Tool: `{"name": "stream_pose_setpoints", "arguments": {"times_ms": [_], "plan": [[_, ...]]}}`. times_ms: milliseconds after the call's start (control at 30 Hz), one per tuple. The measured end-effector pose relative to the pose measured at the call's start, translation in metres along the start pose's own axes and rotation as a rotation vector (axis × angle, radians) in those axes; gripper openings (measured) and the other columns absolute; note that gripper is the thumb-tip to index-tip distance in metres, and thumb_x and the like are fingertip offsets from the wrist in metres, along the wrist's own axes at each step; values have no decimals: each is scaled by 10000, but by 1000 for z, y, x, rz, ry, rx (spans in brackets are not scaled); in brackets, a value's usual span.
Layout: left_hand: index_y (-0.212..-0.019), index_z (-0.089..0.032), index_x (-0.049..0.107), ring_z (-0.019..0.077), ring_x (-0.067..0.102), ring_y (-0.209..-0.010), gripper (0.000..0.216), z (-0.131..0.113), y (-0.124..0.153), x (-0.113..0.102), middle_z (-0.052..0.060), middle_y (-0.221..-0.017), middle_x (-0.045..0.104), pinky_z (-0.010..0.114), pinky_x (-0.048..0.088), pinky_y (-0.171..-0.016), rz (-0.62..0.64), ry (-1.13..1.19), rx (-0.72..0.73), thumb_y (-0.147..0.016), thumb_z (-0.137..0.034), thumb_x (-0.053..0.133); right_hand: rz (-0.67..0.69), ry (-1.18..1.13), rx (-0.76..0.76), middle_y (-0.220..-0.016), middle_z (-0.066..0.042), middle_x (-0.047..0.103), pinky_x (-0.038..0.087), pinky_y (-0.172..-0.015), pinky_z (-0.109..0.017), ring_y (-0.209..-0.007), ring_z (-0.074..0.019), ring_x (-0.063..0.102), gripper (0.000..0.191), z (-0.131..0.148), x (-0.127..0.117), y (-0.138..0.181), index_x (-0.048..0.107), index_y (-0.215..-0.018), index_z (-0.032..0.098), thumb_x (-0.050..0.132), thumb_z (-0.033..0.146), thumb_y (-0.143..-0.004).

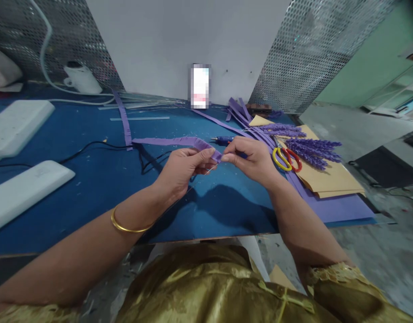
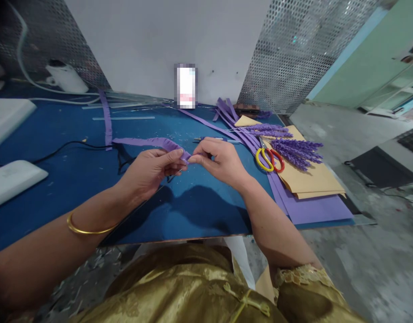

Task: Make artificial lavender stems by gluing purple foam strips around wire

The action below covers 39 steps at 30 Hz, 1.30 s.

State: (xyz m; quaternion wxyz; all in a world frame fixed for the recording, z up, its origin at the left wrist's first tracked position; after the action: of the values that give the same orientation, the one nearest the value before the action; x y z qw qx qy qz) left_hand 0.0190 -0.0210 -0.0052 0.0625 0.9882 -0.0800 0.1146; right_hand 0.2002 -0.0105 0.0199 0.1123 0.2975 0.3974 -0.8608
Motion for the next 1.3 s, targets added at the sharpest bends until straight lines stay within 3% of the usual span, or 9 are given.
{"name": "stream_pose_setpoints", "arguments": {"times_ms": [333, 500, 733, 1300], "plan": [[-649, -165, 740, 157, 632, -613, 284, 1, 0, 2, 65, -647, 718, 283, 492, -628, -41, -63, 64, -661, -430, 841, 45, 30, 46, -609, 12, 503, 302, -560, -270, -584, -115, 431, 455, -2, 6, 1, 551, -654, 175, 618, 557, -892], [-633, -168, 731, 165, 652, -660, 284, -3, 0, 2, 59, -662, 714, 281, 498, -660, -27, -35, 29, -669, -437, 816, 3, -5, 179, -567, 26, 477, 279, -532, -263, -544, -104, 387, 475, -3, 8, 2, 539, -646, 175, 614, 581, -881], [-766, -164, 761, 142, 605, -700, 179, -5, 4, 5, 29, -740, 714, 262, 469, -684, 20, -108, 90, -611, -237, 811, -25, -42, 317, -532, 31, 459, 281, -509, -254, -521, -107, 400, 416, -2, 12, 5, 546, -640, 184, 634, 510, -883], [-778, -147, 709, 155, 615, -751, 221, 0, 3, 7, 19, -774, 706, 262, 468, -700, -79, -148, 161, -578, -192, 791, -22, -57, 358, -512, 35, 471, 289, -488, -242, -499, -98, 415, 347, 4, 21, 7, 525, -622, 188, 650, 389, -876]]}}
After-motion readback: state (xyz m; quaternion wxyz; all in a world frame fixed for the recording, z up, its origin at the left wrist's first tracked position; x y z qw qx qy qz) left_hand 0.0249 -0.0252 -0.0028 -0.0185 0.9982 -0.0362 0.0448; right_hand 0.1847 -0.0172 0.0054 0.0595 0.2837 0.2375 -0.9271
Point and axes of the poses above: each hand's wrist, its own y-axis away from the middle knuckle, its own x-axis out of the palm, z = x × y, the point moved 2 cm from there along -y, towards the middle knuckle
